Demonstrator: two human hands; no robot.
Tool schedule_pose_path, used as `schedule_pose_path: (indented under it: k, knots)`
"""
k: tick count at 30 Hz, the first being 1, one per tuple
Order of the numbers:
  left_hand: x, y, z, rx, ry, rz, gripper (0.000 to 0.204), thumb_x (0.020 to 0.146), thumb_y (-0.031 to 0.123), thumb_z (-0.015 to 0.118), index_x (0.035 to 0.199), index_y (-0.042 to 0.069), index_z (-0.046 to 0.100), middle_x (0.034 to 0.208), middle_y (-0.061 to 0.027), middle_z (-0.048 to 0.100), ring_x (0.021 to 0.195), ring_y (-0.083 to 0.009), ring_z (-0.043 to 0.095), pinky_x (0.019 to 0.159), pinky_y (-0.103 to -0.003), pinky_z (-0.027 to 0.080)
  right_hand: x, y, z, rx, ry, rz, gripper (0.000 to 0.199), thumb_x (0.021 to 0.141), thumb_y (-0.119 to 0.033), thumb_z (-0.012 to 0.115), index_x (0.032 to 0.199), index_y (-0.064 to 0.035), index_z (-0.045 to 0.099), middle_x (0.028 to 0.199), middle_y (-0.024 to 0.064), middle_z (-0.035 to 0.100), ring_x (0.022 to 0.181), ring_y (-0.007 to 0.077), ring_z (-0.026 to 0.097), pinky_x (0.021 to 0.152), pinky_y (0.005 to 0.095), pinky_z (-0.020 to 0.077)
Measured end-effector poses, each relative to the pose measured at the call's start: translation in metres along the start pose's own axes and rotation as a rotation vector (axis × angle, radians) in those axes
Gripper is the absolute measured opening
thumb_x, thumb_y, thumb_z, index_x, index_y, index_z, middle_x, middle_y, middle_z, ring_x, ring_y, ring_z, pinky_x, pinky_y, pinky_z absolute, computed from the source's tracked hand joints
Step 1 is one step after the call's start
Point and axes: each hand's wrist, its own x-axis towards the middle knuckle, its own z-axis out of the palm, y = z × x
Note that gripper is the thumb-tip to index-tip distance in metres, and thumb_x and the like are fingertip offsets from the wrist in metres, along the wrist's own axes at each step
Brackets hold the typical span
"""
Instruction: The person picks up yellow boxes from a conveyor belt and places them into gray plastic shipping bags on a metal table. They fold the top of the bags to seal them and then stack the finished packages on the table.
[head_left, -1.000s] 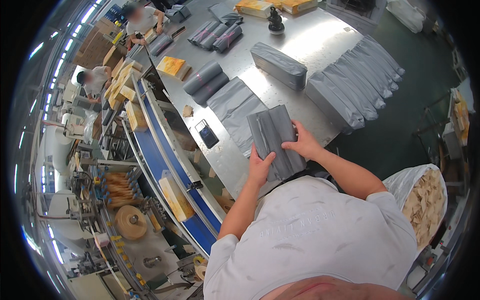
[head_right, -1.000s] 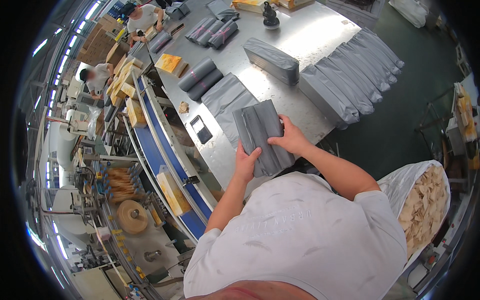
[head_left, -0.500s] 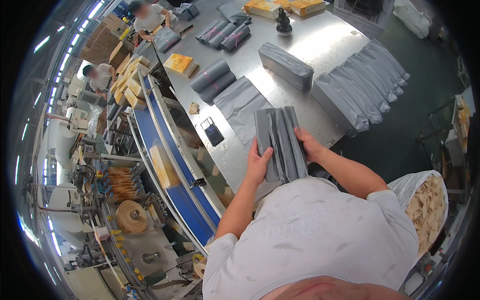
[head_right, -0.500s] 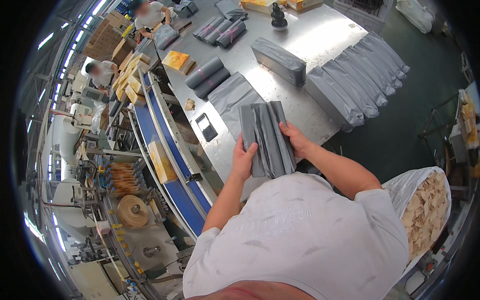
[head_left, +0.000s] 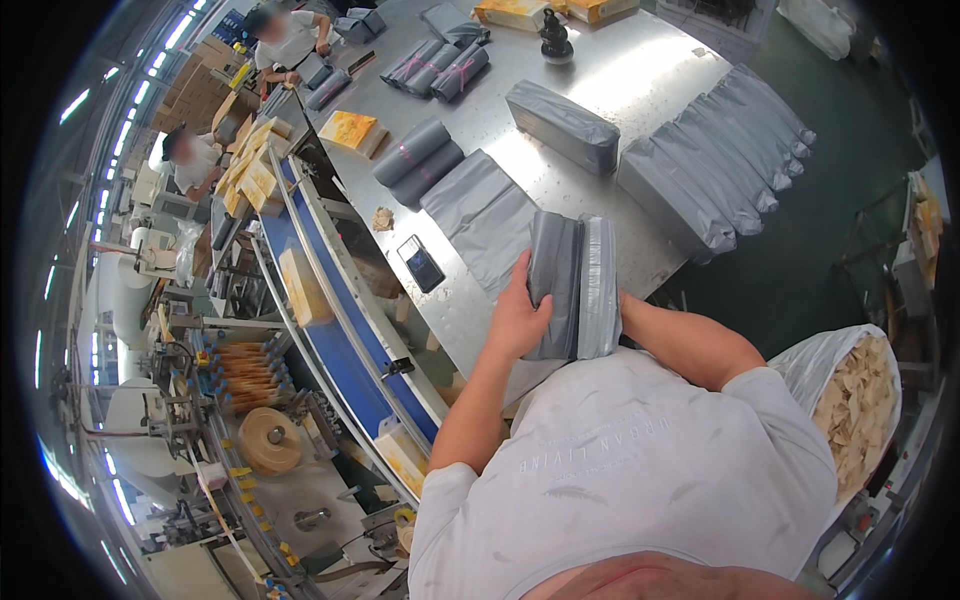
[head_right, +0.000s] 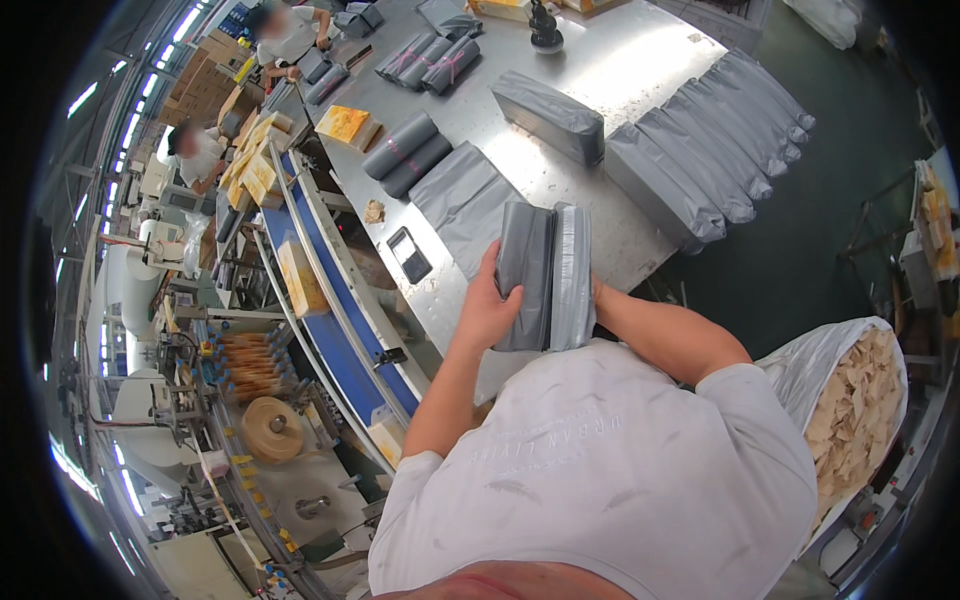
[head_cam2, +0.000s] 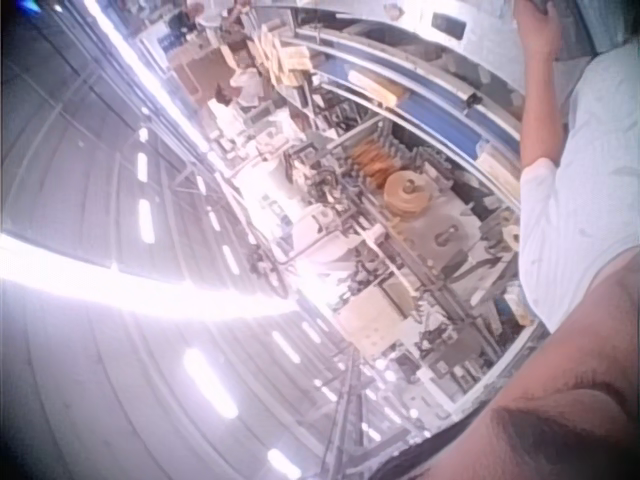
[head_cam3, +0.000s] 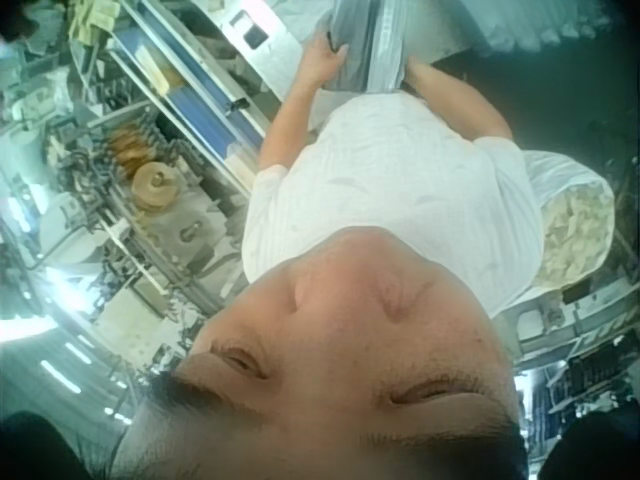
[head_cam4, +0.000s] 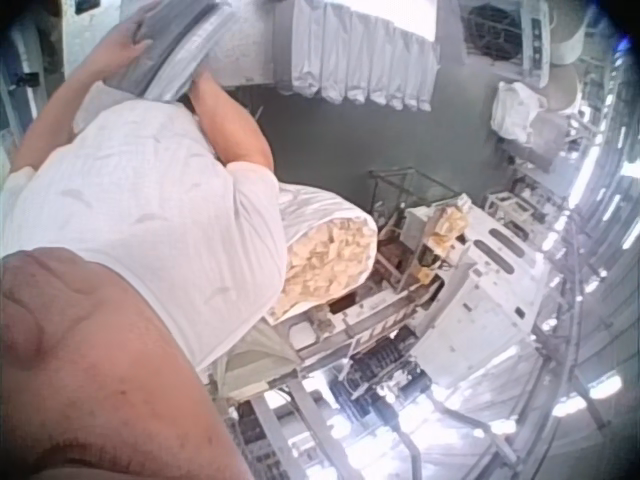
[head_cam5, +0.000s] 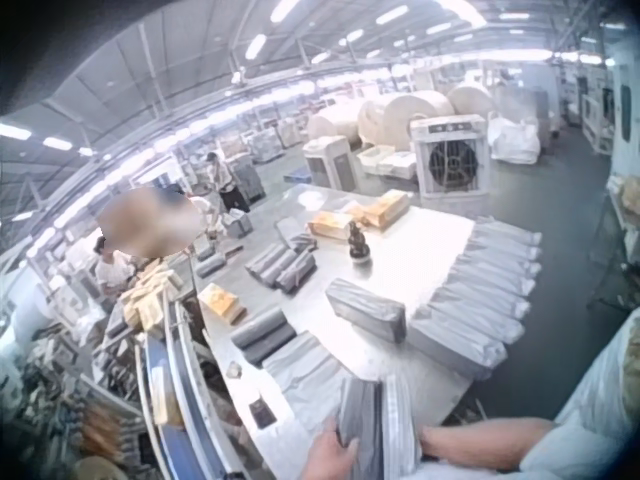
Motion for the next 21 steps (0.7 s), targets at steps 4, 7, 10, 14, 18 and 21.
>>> schedule_pose_path:
  k: [4, 7, 10, 14, 18, 21]
  knots:
    - [0.0, -0.011, 0.002, -0.086, 0.103, 0.005, 0.074, 0.092, -0.002, 0.069, 0.159, 0.0, 0.038, 0.137, -0.0119, 0.066, 0.119, -0.0236, 0.066, 0.104, -0.036, 0.052, -0.007, -0.003, -0.016, 0.101, 0.063, 0.078, 0.065, 0.105, -0.052, 0.054, 0.148, -0.0038, 0.057, 0.136, 0.0156, 0.07, 0.111, 0.0282, 0.073, 0.096, 0.0429, 0.0627]
    - [0.006, -0.059, -0.008, -0.564, 0.14, 0.105, 0.074, 0.089, -0.004, 0.071, 0.157, -0.001, 0.04, 0.137, -0.0121, 0.065, 0.119, -0.0235, 0.066, 0.104, -0.036, 0.052, -0.007, -0.019, -0.031, 0.059, 0.164, 0.034, 0.071, 0.105, -0.06, 0.048, 0.149, -0.0059, 0.057, 0.136, 0.0137, 0.069, 0.12, 0.0287, 0.069, 0.105, 0.0464, 0.0564]
    - [-0.003, -0.04, -0.033, -0.828, 0.134, 0.132, 0.071, 0.088, -0.008, 0.07, 0.154, 0.0, 0.045, 0.135, -0.0108, 0.067, 0.118, -0.0211, 0.067, 0.104, -0.035, 0.053, -0.022, -0.063, 0.0, -0.007, 0.235, -0.011, 0.072, 0.105, -0.067, 0.042, 0.149, -0.0111, 0.056, 0.136, 0.0091, 0.069, 0.128, 0.027, 0.063, 0.112, 0.0468, 0.0477]
    - [-0.01, -0.033, -0.051, -1.027, 0.155, 0.172, 0.067, 0.088, -0.004, 0.073, 0.15, 0.0, 0.048, 0.133, -0.0118, 0.068, 0.115, -0.0223, 0.069, 0.103, -0.036, 0.055, -0.026, -0.109, 0.012, -0.686, 0.39, -0.363, 0.057, 0.1, -0.045, 0.066, 0.146, -0.0126, 0.056, 0.134, 0.0067, 0.067, 0.126, 0.0252, 0.063, 0.11, 0.0419, 0.0466]
    - [-0.012, -0.042, -0.052, -1.203, 0.135, 0.212, 0.06, 0.096, 0.014, 0.069, 0.15, 0.0, 0.048, 0.137, -0.0163, 0.066, 0.119, -0.0294, 0.069, 0.105, -0.044, 0.056, -0.033, -0.128, 0.114, -1.615, 0.256, -1.028, 0.08, 0.075, -0.008, 0.089, 0.146, -0.0075, 0.053, 0.142, 0.0112, 0.06, 0.13, 0.0299, 0.059, 0.112, 0.0432, 0.0472]
    - [-0.02, -0.032, -0.043, -1.606, 0.096, 0.161, 0.058, 0.097, 0.011, 0.061, 0.152, 0.001, 0.045, 0.142, -0.0188, 0.062, 0.122, -0.0339, 0.068, 0.107, -0.05, 0.056, -0.022, -0.124, 0.14, -1.872, 0.019, -1.205, 0.093, 0.07, -0.01, 0.093, 0.151, -0.0102, 0.048, 0.151, 0.0114, 0.052, 0.141, 0.0333, 0.049, 0.117, 0.0459, 0.0443]
